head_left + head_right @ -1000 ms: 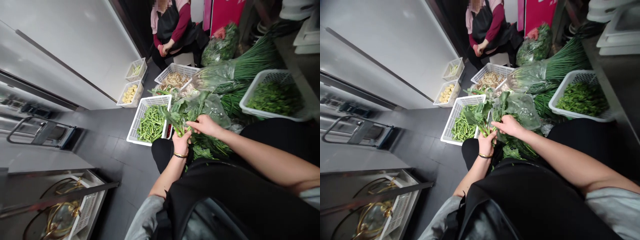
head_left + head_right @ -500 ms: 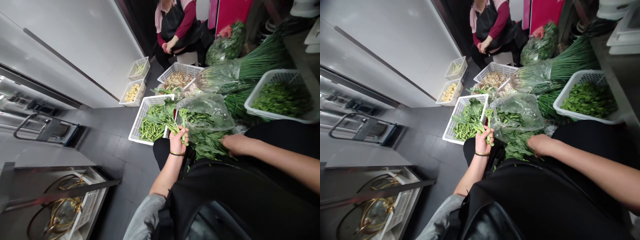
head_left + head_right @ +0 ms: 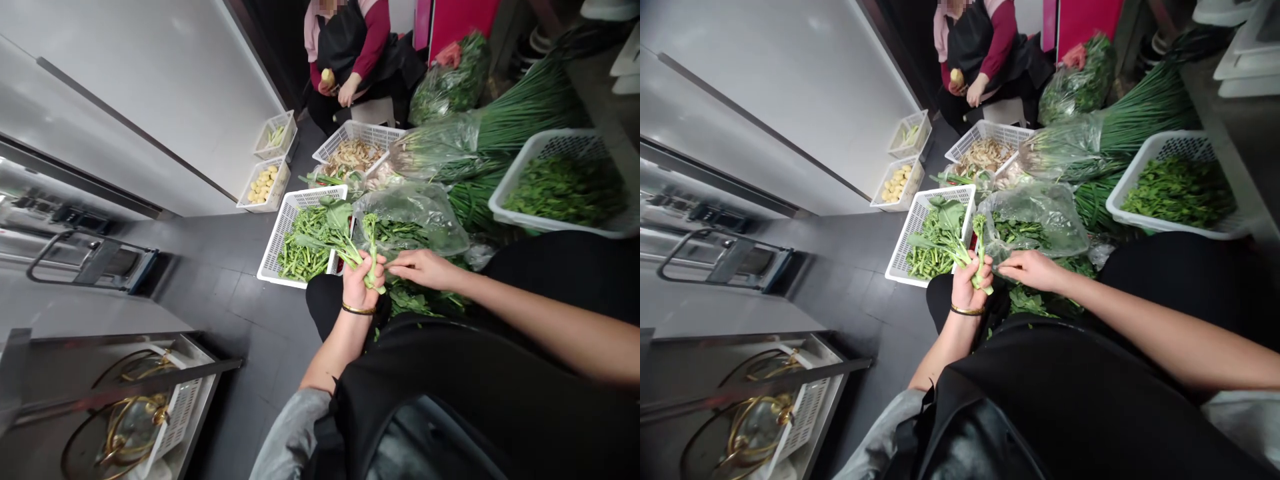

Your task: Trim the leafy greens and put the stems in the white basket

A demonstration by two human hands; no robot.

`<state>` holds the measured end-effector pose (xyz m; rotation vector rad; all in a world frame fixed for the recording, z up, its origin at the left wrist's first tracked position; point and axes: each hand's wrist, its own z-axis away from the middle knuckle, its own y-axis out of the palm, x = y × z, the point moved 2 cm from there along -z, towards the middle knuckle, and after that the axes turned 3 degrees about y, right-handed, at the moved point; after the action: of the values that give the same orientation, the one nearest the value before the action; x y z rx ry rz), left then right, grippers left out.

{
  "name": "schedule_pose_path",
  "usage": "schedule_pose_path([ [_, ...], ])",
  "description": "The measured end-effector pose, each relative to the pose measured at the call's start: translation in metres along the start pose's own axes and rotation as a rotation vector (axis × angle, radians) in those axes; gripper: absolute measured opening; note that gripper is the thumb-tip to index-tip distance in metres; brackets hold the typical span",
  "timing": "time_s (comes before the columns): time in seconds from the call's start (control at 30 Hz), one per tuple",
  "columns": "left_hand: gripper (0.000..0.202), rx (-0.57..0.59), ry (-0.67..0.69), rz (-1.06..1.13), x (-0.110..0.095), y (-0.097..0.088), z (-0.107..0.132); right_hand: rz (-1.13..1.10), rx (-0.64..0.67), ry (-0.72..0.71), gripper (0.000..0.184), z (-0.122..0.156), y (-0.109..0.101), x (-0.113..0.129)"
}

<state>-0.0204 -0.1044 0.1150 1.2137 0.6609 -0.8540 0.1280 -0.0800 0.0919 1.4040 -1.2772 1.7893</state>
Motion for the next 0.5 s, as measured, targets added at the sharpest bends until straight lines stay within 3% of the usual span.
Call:
schedule_pose_path([
  [0.1,0.034,0.025,0.088,-0.064,0.008,0.004,0.001,-0.003,-0.031,0.119,0.044,-0.009,-0.025,0.007],
  [0.17,0.032,0.037,0.129,-0.098,0.012,0.008,0.002,-0.021,-0.094,0.155,0.046,-0.021,-0.030,0.017],
  [0.27,0.031,0.036,0.148,-0.093,0.015,0.010,0.005,-0.188,-0.094,0.086,0.047,-0.032,-0.015,0.025],
  [0.37,0.033,0.025,0.071,-0.044,0.020,0.006,0.008,-0.330,-0.143,0.018,0.046,-0.028,0.007,0.014],
  [0.43,0.035,-0.012,-0.016,-0.011,0.027,0.000,0.008,-0.112,-0.228,-0.046,0.044,-0.018,0.015,0.002],
  [0.5,0.034,-0.078,-0.087,0.032,0.031,-0.010,-0.001,0.246,-0.257,-0.136,0.043,-0.006,0.017,-0.010],
])
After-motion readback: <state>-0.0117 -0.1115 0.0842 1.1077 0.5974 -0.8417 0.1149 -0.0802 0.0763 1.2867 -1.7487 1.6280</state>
